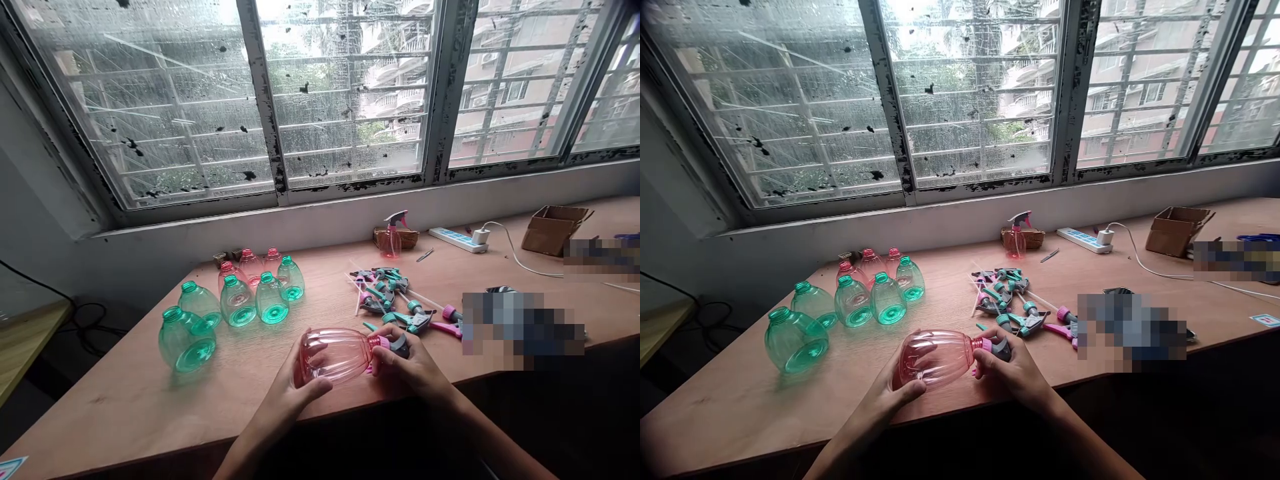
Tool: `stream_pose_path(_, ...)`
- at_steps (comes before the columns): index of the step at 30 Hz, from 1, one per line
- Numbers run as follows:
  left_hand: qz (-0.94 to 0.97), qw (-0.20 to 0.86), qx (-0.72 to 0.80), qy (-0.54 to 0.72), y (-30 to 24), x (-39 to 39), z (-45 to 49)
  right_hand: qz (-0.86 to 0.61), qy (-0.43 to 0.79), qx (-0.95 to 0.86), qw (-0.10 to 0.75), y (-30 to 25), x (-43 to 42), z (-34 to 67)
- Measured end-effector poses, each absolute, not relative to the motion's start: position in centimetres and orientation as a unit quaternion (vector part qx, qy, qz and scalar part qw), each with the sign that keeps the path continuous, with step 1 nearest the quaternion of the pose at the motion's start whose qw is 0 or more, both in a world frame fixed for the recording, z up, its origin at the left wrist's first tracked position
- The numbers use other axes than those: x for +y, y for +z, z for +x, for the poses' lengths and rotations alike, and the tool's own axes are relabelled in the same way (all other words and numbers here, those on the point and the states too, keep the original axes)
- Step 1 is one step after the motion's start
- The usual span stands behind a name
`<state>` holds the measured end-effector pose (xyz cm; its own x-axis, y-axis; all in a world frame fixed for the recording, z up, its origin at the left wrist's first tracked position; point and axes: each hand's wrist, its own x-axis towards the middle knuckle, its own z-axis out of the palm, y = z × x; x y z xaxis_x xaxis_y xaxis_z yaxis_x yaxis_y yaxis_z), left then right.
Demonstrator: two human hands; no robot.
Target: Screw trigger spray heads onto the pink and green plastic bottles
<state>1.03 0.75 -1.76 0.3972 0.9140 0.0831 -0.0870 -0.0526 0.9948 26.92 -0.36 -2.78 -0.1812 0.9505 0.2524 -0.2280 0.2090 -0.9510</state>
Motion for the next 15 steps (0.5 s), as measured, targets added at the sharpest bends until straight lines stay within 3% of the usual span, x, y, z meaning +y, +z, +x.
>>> stream_pose_path(15,0.595,0.570,0.342,0.452,-1.01,0.58,1.32,-0.324,0.559,-0.531,0.548,-2.41,-0.44,27.01)
